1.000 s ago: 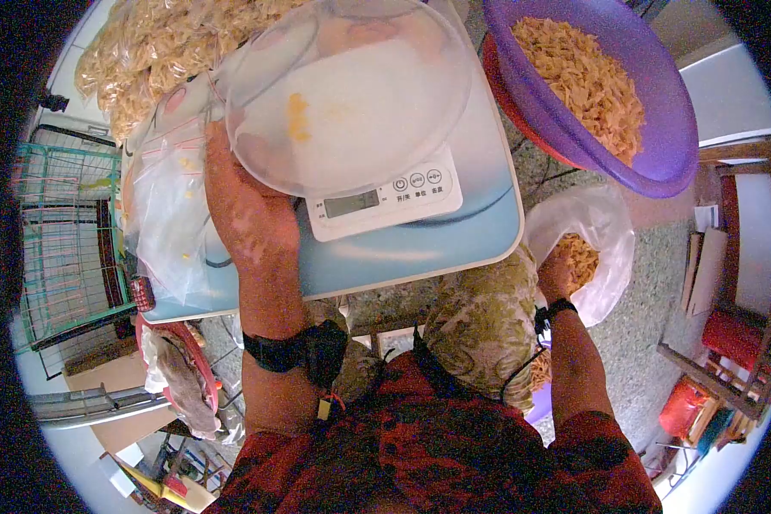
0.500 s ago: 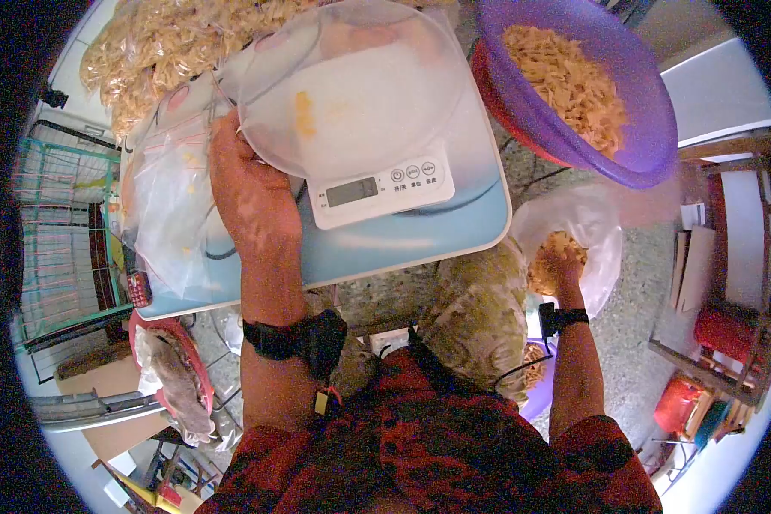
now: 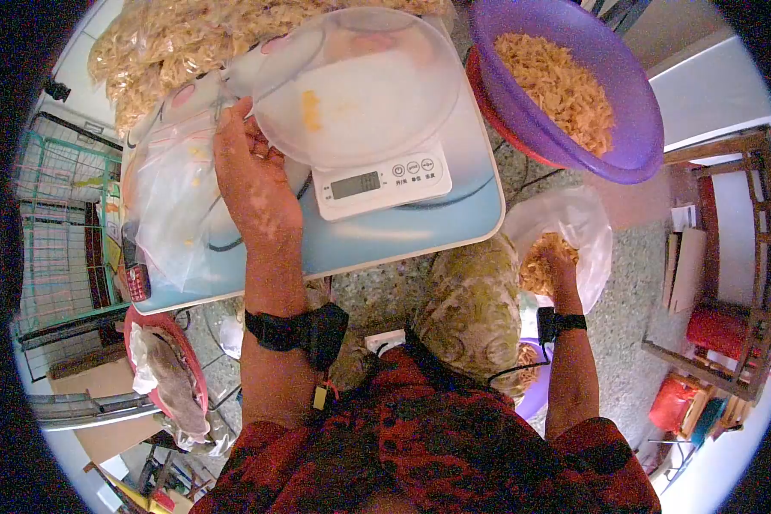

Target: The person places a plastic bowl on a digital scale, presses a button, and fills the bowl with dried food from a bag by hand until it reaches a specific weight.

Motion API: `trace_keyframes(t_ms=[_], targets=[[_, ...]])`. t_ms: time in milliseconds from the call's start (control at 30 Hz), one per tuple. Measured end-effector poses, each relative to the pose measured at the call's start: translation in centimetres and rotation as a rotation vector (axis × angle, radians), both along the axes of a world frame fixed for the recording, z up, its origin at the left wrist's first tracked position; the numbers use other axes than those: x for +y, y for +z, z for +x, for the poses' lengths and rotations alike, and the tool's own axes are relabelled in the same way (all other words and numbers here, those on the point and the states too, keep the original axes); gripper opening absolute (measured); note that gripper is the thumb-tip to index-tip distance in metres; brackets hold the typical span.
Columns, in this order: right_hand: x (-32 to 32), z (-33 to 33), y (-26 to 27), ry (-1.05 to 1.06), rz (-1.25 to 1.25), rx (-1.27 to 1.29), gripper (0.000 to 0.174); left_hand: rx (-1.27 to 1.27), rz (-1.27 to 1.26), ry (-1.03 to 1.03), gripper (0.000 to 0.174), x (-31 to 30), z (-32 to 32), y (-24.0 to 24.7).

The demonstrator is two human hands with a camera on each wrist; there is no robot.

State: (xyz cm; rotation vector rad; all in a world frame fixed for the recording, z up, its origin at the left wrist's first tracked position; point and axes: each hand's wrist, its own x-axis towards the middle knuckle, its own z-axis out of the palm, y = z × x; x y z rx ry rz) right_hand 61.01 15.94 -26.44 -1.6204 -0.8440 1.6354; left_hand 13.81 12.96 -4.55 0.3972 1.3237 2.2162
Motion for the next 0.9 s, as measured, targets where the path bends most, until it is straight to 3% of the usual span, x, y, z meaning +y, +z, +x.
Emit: trace_keyframes(t_ms=[300,800,900], targets=[[-0.4,-1.1,2.9,0.062,0.034,-0.007,0.030,-0.003,0.001,-0.012,0.039,0.1,-0.3,-0.5],[-1.9,-0.9,11.1,0.104,0.030,0.085,0.054,-0.015,0.022,-0.022,0.045,0.1,-0.2,-0.8],[-1.9,0.0,10.5,0.070,0.088,0.196,0.061,-0.007,0.026,-0.017,0.045,0.1,-0.5,-1.0]])
